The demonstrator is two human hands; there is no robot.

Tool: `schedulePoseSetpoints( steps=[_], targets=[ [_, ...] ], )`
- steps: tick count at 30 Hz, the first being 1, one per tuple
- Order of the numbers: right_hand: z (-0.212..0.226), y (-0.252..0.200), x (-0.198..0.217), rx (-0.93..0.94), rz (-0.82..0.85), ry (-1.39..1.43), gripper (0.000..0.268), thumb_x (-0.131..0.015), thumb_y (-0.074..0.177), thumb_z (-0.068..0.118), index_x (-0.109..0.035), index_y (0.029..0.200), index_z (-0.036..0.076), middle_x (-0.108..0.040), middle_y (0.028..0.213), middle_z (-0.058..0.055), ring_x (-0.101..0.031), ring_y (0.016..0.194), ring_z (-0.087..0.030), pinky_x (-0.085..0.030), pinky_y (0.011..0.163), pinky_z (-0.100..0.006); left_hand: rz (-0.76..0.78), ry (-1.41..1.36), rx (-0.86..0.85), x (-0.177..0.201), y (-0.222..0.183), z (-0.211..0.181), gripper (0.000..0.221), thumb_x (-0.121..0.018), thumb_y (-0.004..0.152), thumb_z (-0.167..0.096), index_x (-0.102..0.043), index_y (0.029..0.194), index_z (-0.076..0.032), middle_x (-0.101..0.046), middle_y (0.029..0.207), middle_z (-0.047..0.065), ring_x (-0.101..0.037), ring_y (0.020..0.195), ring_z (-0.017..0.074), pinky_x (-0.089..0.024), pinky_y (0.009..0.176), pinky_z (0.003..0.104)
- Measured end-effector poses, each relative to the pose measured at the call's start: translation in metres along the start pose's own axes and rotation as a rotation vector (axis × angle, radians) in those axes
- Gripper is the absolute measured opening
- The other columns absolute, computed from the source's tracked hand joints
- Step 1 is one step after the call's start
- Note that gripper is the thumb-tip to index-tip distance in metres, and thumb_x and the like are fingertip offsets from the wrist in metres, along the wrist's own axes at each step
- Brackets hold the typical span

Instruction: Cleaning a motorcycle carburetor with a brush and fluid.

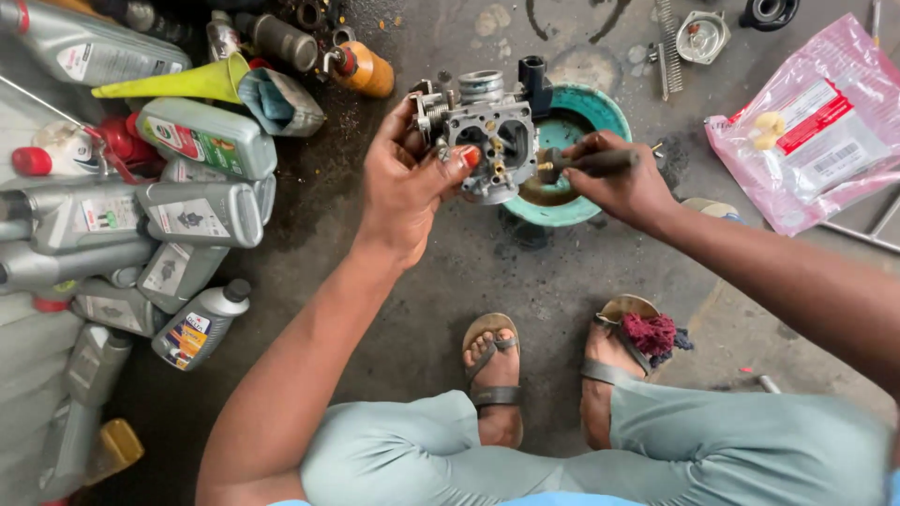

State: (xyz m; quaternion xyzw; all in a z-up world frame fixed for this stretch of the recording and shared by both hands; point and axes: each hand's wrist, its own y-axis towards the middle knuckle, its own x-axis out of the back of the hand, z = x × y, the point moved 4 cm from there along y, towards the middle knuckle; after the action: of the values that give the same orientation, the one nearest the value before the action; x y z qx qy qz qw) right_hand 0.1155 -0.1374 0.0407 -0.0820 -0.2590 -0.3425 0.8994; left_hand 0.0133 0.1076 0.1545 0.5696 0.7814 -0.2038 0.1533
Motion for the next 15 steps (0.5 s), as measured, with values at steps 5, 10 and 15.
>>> schedulePoseSetpoints(
  steps=[5, 10, 15],
  targets=[
    [-0.07, 0.006, -0.036, -0.175, 0.071, 0.177, 0.031, -0.074, 0.087, 0.01, -0.072, 0.118, 0.005, -0.076, 0.11, -0.014, -0.074, 0.096, -0.025, -0.058, 0.086, -0.036, -0.072, -0.064, 0.232, -0.001, 0.011, 0.03, 0.072, -0.079, 0.085, 0.001, -0.042, 0.147, 0.004, -0.066, 0.123, 0.01, -0.07, 0.106, 0.0182, -0.064, 0.087, 0.039],
    [-0.064, 0.023, -0.044, -0.136, 0.184, 0.009, 0.03, -0.076, 0.087, 0.014, -0.074, 0.116, 0.008, -0.077, 0.102, -0.014, -0.075, 0.09, -0.027, -0.058, 0.081, -0.037, -0.096, 0.017, 0.202, 0.02, 0.007, 0.039, 0.073, -0.081, 0.087, 0.003, -0.043, 0.149, 0.003, -0.067, 0.124, 0.011, -0.07, 0.109, 0.0184, -0.063, 0.091, 0.037],
    [-0.064, 0.027, -0.037, -0.106, 0.243, -0.181, 0.028, -0.079, 0.087, 0.017, -0.075, 0.113, 0.009, -0.076, 0.096, -0.016, -0.073, 0.085, -0.032, -0.057, 0.077, -0.039, -0.107, 0.01, 0.213, 0.019, 0.011, 0.041, 0.067, -0.078, 0.086, -0.002, -0.044, 0.143, 0.001, -0.068, 0.117, 0.011, -0.073, 0.097, 0.0195, -0.066, 0.076, 0.039]
  ],
)
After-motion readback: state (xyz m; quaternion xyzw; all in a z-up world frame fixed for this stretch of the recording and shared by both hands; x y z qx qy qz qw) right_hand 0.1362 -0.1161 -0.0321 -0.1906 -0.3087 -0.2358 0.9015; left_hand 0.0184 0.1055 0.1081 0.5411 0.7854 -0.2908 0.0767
